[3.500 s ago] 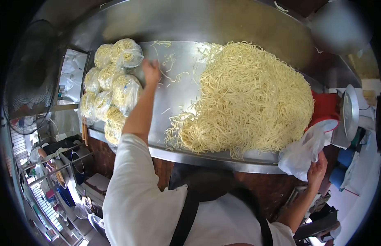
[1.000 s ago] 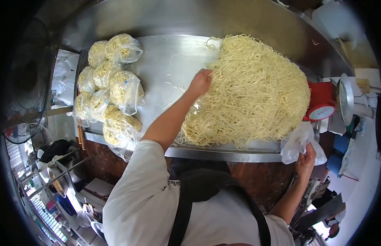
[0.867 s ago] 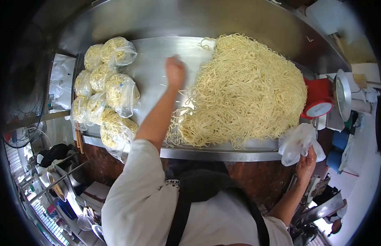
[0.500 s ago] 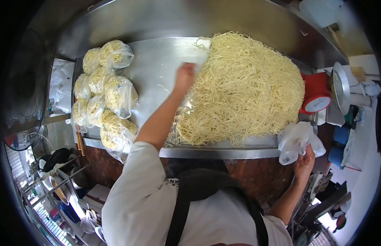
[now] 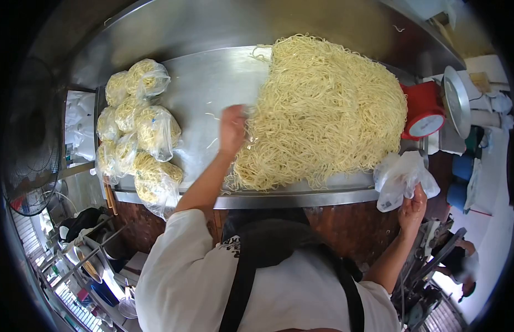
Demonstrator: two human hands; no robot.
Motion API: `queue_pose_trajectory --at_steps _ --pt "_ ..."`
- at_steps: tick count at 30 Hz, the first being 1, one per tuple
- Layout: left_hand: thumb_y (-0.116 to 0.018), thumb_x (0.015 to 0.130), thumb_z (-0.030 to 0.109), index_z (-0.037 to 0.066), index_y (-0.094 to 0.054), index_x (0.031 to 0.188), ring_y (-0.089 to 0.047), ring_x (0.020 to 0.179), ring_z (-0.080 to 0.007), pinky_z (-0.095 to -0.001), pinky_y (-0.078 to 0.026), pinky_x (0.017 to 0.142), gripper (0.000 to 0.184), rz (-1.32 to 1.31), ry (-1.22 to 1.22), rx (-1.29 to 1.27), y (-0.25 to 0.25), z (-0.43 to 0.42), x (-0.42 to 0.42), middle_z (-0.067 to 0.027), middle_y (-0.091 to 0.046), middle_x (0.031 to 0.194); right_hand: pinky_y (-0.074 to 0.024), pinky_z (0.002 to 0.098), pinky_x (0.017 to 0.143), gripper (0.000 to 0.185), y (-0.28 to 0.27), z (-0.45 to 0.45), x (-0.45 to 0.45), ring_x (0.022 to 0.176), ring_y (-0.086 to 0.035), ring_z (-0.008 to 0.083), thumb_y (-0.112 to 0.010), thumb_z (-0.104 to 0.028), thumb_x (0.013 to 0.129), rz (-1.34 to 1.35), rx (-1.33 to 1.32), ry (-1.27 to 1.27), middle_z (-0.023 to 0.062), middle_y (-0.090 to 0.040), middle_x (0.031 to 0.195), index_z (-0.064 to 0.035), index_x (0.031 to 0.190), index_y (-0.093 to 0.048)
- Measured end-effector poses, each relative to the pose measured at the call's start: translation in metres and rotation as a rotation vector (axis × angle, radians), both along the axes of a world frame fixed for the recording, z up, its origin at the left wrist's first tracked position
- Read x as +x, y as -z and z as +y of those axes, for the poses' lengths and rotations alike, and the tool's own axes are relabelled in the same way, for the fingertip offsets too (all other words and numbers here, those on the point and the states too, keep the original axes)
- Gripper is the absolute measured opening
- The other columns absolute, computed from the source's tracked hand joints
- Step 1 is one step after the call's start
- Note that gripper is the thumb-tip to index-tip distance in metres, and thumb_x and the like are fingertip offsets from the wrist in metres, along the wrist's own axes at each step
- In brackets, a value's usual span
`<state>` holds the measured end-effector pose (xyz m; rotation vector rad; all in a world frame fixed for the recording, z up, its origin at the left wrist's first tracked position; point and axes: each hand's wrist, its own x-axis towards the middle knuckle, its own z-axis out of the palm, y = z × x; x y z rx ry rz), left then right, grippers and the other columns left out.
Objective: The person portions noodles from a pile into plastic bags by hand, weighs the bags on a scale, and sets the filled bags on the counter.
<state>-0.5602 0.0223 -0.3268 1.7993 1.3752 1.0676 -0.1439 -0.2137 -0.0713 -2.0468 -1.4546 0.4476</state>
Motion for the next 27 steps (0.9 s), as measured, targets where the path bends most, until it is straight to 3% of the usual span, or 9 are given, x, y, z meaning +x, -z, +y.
queue_pose_trajectory --at_steps 4,7,9,11,13,16,19,24,27 --pt "-0.052 0.092 0.015 -0.011 -0.048 0.131 -0.039 0.133 -0.0414 -0.0498 -0.027 0.112 0.047 0.611 -0.541 0.047 0.075 0.006 -0.046 -0.0274 -0.045 0.140 -0.0484 0.0382 0.089 0.034 0.009 0.003 -0.002 0.103 -0.065 0.0391 -0.051 -0.003 0.086 -0.065 0.010 -0.062 0.0237 -0.066 0.110 0.0036 0.118 -0.060" --pt "-0.050 0.098 0.026 -0.012 -0.023 0.145 -0.031 0.139 -0.0432 -0.0507 -0.021 0.115 0.067 0.319 0.040 0.029 0.118 -0.041 0.048 -0.0282 -0.031 0.151 -0.0478 0.0439 0.091 0.035 0.013 0.023 -0.026 0.104 -0.061 0.0441 -0.058 0.000 0.079 -0.252 -0.013 -0.055 0.0246 -0.064 0.113 0.0027 0.113 -0.062" --pt "-0.048 0.099 0.041 -0.008 -0.031 0.144 -0.041 0.130 -0.0450 -0.0494 -0.034 0.109 0.069 -0.102 0.283 -0.388 0.013 -0.050 0.094 -0.0297 -0.039 0.144 -0.0485 0.0433 0.090 0.037 0.018 0.041 -0.046 0.104 -0.061 0.0420 -0.059 0.000 0.078 -0.129 0.021 -0.022 0.0231 -0.065 0.111 0.0013 0.114 -0.062" --pt "-0.052 0.097 0.044 0.000 -0.048 0.137 -0.044 0.129 -0.0397 -0.0467 -0.039 0.106 0.059 0.591 0.555 -0.519 0.013 -0.022 0.077 -0.0282 -0.045 0.139 -0.0484 0.0424 0.090 0.033 0.030 0.052 -0.048 0.102 -0.063 0.0339 -0.060 -0.001 0.079 -0.116 0.142 -0.196 0.0188 -0.066 0.106 0.0001 0.112 -0.063" --pt "-0.056 0.094 0.046 0.005 -0.059 0.126 -0.047 0.128 -0.0356 -0.0440 -0.040 0.105 0.053 0.844 0.511 -0.561 -0.095 -0.015 0.066 -0.0247 -0.049 0.137 -0.0498 0.0415 0.089 0.035 0.052 0.057 -0.061 0.101 -0.062 0.0284 -0.059 -0.012 0.084 0.483 0.226 -0.162 0.0146 -0.064 0.108 -0.0022 0.118 -0.059" --pt "-0.062 0.093 0.033 0.005 -0.058 0.126 -0.057 0.117 -0.0272 -0.0409 -0.044 0.102 0.044 -0.109 0.448 -0.618 -0.126 -0.009 0.066 -0.0120 -0.059 0.129 -0.0519 0.0421 0.088 0.044 0.096 0.071 -0.079 0.097 -0.062 0.0275 -0.056 -0.037 0.094 1.596 0.384 -0.131 0.0123 -0.060 0.115 -0.0053 0.125 -0.053" --pt "-0.064 0.094 0.020 0.007 -0.052 0.134 -0.057 0.117 -0.0211 -0.0392 -0.045 0.102 0.045 -0.870 0.564 -0.860 -0.155 -0.020 0.085 -0.0074 -0.059 0.127 -0.0533 0.0428 0.087 0.042 0.067 0.109 -0.126 0.098 -0.063 0.0270 -0.055 -0.034 0.095 1.960 0.330 -0.296 0.0114 -0.061 0.113 -0.0052 0.125 -0.053" --pt "-0.063 0.093 0.011 0.004 -0.051 0.134 -0.056 0.118 -0.0209 -0.0374 -0.047 0.100 0.043 -1.263 0.778 -1.004 -0.156 -0.032 0.073 -0.0086 -0.059 0.128 -0.0553 0.0384 0.084 0.034 0.057 0.135 -0.149 0.097 -0.064 0.0247 -0.057 -0.011 0.094 1.627 0.355 -0.183 0.0098 -0.063 0.110 -0.0045 0.127 -0.051" --pt "-0.061 0.094 0.011 0.005 -0.053 0.131 -0.058 0.115 -0.0201 -0.0357 -0.049 0.097 0.039 -0.905 0.463 -0.899 -0.146 -0.018 0.041 -0.0087 -0.062 0.123 -0.0538 0.0400 0.087 0.039 0.068 0.137 -0.157 0.095 -0.065 0.0287 -0.061 -0.007 0.090 1.216 0.380 -0.133 0.0116 -0.065 0.107 -0.0040 0.127 -0.051"
